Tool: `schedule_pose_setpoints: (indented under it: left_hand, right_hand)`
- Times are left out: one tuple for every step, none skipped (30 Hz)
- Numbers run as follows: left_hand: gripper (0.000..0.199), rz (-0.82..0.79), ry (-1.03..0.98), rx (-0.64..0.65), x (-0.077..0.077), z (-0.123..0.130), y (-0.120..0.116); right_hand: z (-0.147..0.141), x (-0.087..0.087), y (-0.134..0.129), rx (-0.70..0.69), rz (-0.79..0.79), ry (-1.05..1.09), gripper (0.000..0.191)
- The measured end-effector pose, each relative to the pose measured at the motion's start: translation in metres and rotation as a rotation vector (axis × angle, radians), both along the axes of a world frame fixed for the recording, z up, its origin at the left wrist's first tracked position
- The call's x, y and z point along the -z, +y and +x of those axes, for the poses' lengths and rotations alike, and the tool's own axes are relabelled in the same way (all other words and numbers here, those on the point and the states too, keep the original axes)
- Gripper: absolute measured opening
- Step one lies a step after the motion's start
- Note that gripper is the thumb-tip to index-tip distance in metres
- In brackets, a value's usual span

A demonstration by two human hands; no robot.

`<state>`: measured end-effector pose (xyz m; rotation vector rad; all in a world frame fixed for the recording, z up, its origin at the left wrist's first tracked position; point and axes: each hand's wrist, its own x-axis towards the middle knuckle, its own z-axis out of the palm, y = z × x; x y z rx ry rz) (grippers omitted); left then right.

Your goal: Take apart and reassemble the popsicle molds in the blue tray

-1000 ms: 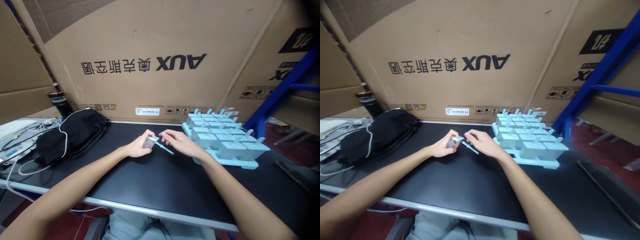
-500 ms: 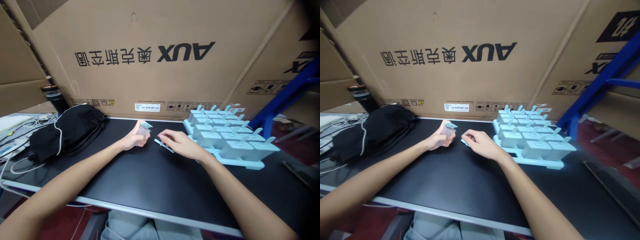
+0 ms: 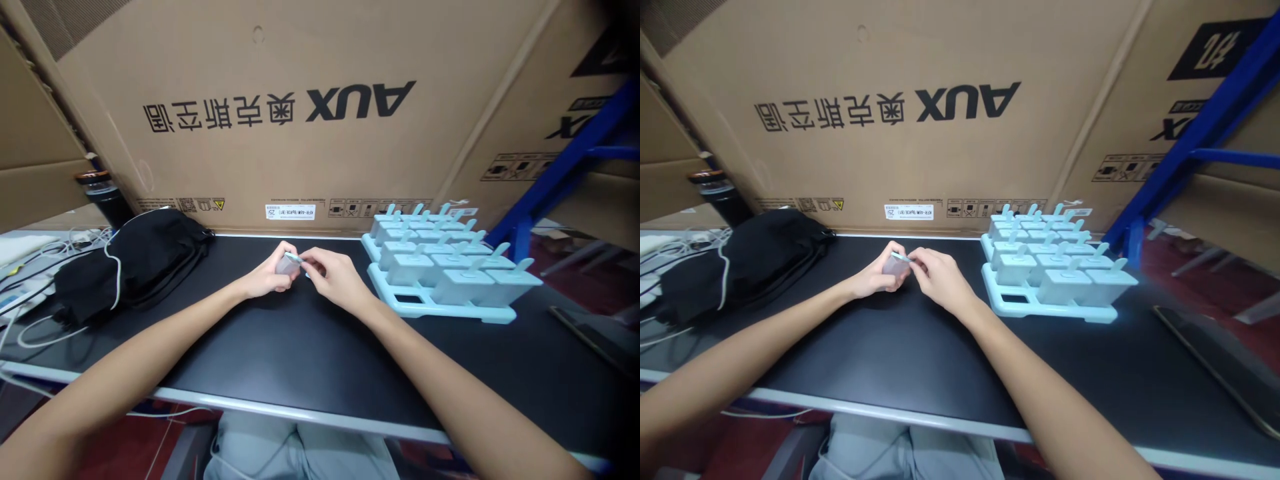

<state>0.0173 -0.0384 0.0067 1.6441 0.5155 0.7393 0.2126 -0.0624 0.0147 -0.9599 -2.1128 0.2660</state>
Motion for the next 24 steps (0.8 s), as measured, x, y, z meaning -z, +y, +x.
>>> schedule_pose_setpoints:
  left_hand:
    - [0.046,0.019,0.004,-0.005,0.000,0.000,0.000]
    - [0.046,0.038,0.012,-0.011,0.000,0.000,0.000]
    - [0.045,0.052,0.021,-0.014,0.000,0.000,-0.001]
    - [0.045,0.058,0.032,-0.014,0.000,0.000,-0.001]
    - [0.044,0.055,0.042,-0.013,0.000,0.000,-0.002]
    - [0.044,0.046,0.050,-0.010,-0.001,0.000,-0.002]
    - [0.044,0.034,0.057,-0.004,-0.002,0.000,-0.002]
    - [0.044,0.025,0.064,0.002,-0.002,0.000,-0.003]
    - [0.044,0.018,0.069,0.009,-0.003,0.000,-0.003]
    - [0.045,0.010,0.073,0.019,-0.004,0.000,-0.003]
    - [0.046,0.001,0.075,0.033,-0.004,-0.001,-0.003]
    - [0.046,-0.008,0.077,0.048,-0.005,-0.001,-0.004]
    - [0.046,-0.018,0.079,0.063,-0.006,-0.002,-0.004]
    - [0.046,-0.028,0.079,0.078,-0.007,-0.003,-0.005]
    - [0.046,-0.039,0.078,0.091,-0.008,-0.004,-0.005]
    - [0.045,-0.052,0.077,0.101,-0.009,-0.006,-0.006]
    - [0.044,-0.067,0.074,0.112,-0.010,-0.007,-0.007]
    - [0.043,-0.089,0.071,0.123,-0.011,-0.008,-0.008]
    - [0.042,-0.114,0.070,0.135,-0.012,-0.008,-0.009]
    - [0.041,-0.141,0.070,0.150,-0.012,-0.009,-0.010]
    - [0.041,-0.166,0.072,0.166,-0.013,-0.009,-0.010]
    - [0.042,-0.188,0.070,0.180,-0.013,-0.010,-0.010]
    - [0.042,-0.204,0.064,0.191,-0.012,-0.010,-0.009]
    - [0.043,-0.215,0.052,0.198,-0.012,-0.010,-0.009]
  right_hand:
    - [0.000,0.001,0.001,-0.001,0.031,-0.026,0.019]
    - [-0.001,0.001,0.002,0.003,0.057,-0.047,0.020]
    - [-0.001,0.001,0.003,0.012,0.078,-0.065,0.020]
    - [-0.001,0.002,0.004,0.025,0.091,-0.083,0.020]
    - [-0.001,0.002,0.004,0.039,0.099,-0.101,0.019]
    - [0.000,0.002,0.004,0.056,0.105,-0.115,0.018]
    - [0.000,0.001,0.004,0.077,0.114,-0.122,0.016]
    - [0.000,0.001,0.003,0.103,0.122,-0.121,0.014]
    - [0.000,0.000,0.003,0.130,0.128,-0.117,0.012]
    - [0.000,-0.001,0.002,0.159,0.132,-0.114,0.009]
    - [-0.001,-0.002,0.000,0.187,0.132,-0.114,0.008]
    - [-0.001,-0.003,-0.001,0.211,0.132,-0.119,0.008]
    - [-0.002,-0.004,-0.002,0.228,0.130,-0.127,0.009]
    - [-0.003,-0.005,-0.003,0.237,0.129,-0.136,0.011]
    - [-0.003,-0.006,-0.004,0.236,0.128,-0.146,0.012]
    - [-0.003,-0.007,-0.005,0.224,0.124,-0.155,0.013]
    - [-0.003,-0.007,-0.006,0.203,0.117,-0.163,0.012]
    - [-0.002,-0.008,-0.006,0.177,0.109,-0.167,0.010]
    - [-0.001,-0.008,-0.007,0.149,0.103,-0.167,0.007]
    - [0.001,-0.009,-0.007,0.118,0.099,-0.166,0.004]
    - [0.003,-0.009,-0.007,0.087,0.099,-0.165,0.002]
    - [0.006,-0.010,-0.007,0.058,0.102,-0.166,0.005]
    - [0.008,-0.010,-0.007,0.031,0.106,-0.171,0.008]
    - [0.010,-0.011,-0.007,0.004,0.111,-0.180,0.010]
